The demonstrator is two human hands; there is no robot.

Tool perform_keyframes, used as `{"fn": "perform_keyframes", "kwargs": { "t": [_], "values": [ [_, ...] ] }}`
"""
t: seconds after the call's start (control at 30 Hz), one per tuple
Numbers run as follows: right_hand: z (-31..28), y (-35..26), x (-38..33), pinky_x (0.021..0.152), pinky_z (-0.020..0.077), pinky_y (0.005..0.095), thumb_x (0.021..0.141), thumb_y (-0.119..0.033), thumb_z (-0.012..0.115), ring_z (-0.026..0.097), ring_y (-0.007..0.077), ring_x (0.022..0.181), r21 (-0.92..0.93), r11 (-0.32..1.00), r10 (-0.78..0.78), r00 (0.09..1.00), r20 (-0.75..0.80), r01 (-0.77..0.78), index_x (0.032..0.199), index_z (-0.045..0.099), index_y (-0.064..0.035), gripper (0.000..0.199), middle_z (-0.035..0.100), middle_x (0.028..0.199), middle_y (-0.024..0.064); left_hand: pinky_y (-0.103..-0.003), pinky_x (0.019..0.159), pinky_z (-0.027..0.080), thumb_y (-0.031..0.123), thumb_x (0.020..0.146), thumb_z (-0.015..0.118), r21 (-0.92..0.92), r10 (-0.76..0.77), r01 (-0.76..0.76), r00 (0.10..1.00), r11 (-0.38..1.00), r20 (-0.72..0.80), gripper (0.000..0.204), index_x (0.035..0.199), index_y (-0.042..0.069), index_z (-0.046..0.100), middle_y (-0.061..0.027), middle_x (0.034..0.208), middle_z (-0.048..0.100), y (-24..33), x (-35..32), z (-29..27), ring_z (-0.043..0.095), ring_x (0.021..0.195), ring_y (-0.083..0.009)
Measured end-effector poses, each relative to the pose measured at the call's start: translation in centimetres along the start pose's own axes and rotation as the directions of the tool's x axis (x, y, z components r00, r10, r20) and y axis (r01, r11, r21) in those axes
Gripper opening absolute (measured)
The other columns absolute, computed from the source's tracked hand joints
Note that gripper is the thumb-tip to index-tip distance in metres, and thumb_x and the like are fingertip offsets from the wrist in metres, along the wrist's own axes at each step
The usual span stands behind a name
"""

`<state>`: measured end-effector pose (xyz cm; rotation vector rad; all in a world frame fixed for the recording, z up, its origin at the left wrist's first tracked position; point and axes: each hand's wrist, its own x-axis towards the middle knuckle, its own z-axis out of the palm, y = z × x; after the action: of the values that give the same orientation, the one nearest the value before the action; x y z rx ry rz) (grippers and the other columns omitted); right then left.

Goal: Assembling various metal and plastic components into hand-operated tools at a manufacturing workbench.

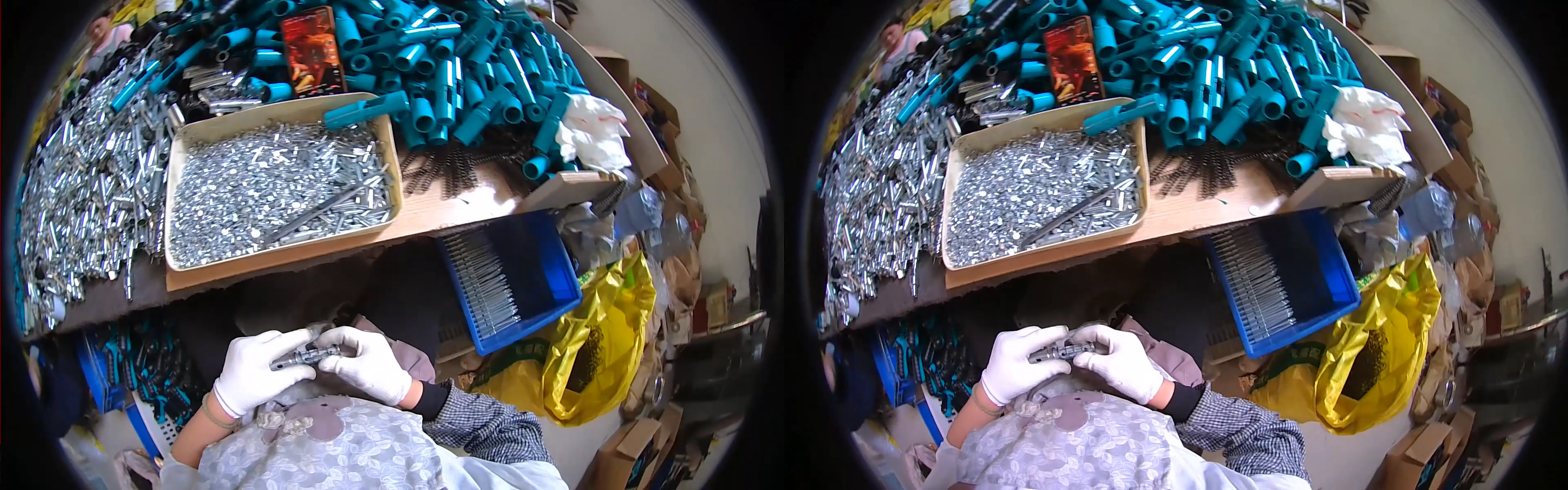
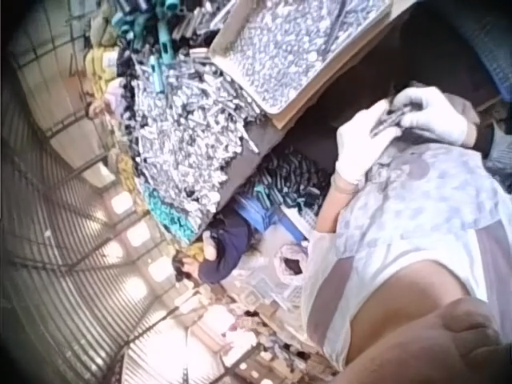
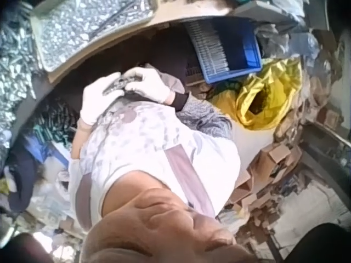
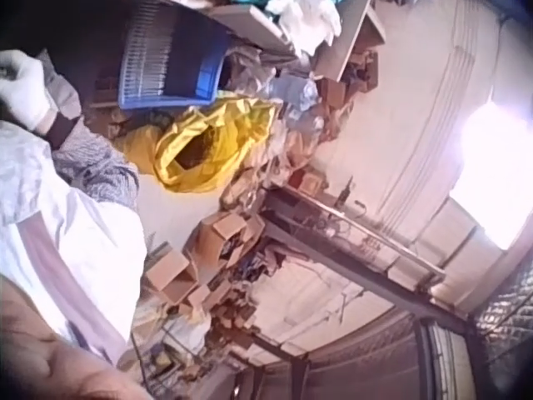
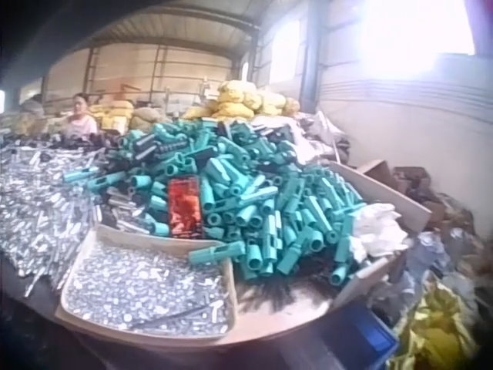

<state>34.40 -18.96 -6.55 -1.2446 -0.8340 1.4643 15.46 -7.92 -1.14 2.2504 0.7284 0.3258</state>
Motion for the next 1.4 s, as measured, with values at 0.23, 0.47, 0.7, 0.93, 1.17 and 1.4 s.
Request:
{"fn": "perform_keyframes", "kwargs": {
  "t": [0.23,0.47,0.7,0.93,1.17,1.4],
  "values": [
    [-8.2,-1.2,-0.8,0.083,0.0530,0.0315,0.086,-0.017,0.075,0.067,0.0177,0.090,-0.284,0.948,-0.139,0.990,0.021,0.140,0.103,0.072,-0.0015,0.023,0.071,0.097,0.0084,-0.030,0.059,0.052,0.018,0.072,0.083,0.035,0.090,-0.093,0.994,0.995,0.058,0.027,0.093,0.005,0.074,-0.0100,0.079,0.069,-0.1,0.5,2.9,0.068,0.066,-0.0252],
    [-27.7,5.7,0.5,0.077,0.0521,0.0445,0.080,-0.009,0.065,0.063,0.0344,0.089,-0.950,0.103,-0.546,0.782,-0.301,-0.293,0.086,0.071,-0.0089,0.008,0.067,0.089,0.0114,-0.023,0.062,0.048,-0.002,0.081,0.070,-0.611,-0.436,0.331,0.900,0.719,-0.026,0.022,0.103,-0.006,0.069,-0.0049,0.081,0.068,-0.3,0.0,2.5,0.061,0.068,-0.0080],
    [-28.3,7.0,2.0,0.081,0.0520,0.0455,0.078,-0.010,0.064,0.063,0.0349,0.095,-0.941,-0.195,-0.337,0.920,-0.200,-0.275,0.092,0.070,-0.0096,0.015,0.066,0.094,0.0136,-0.020,0.056,0.045,0.002,0.090,0.062,-0.765,-0.524,0.347,0.852,0.543,0.014,0.029,0.117,-0.008,0.063,-0.0068,0.082,0.067,-0.5,-1.2,3.1,0.058,0.063,-0.0064],
    [-28.4,5.2,1.5,0.072,0.0539,0.0495,0.081,-0.017,0.064,0.067,0.0391,0.079,-0.936,-0.062,-0.333,0.892,-0.306,-0.345,0.090,0.067,-0.0069,0.013,0.069,0.084,0.0182,-0.018,0.054,0.044,0.006,0.093,0.059,-0.808,-0.535,0.356,0.843,0.469,0.061,0.034,0.122,-0.009,0.061,-0.0072,0.083,0.068,-0.3,-1.1,2.7,0.058,0.062,-0.0057],
    [-10.9,-2.8,0.1,0.063,0.0560,0.0304,0.089,-0.006,0.059,0.065,0.0175,0.066,0.084,0.977,-0.146,0.907,-0.395,0.194,0.103,0.052,-0.0005,0.016,0.067,0.089,0.0166,-0.029,0.090,0.051,0.007,0.084,0.074,-0.647,-0.373,0.255,0.927,0.718,-0.049,0.046,0.126,-0.005,0.060,-0.0109,0.111,0.069,-2.4,-1.8,3.1,0.064,0.100,-0.0151],
    [2.2,-0.6,3.8,0.088,0.0595,0.0391,0.096,-0.003,0.059,0.070,0.0277,0.101,0.608,0.786,-0.018,0.978,0.209,-0.115,0.114,0.053,0.0018,0.020,0.063,0.118,0.0234,-0.028,0.086,0.052,0.003,0.080,0.077,-0.509,-0.361,0.128,0.846,0.851,-0.392,0.053,0.129,-0.004,0.058,-0.0139,0.114,0.066,-0.5,-3.1,0.1,0.064,0.099,-0.0139]
  ]
}}
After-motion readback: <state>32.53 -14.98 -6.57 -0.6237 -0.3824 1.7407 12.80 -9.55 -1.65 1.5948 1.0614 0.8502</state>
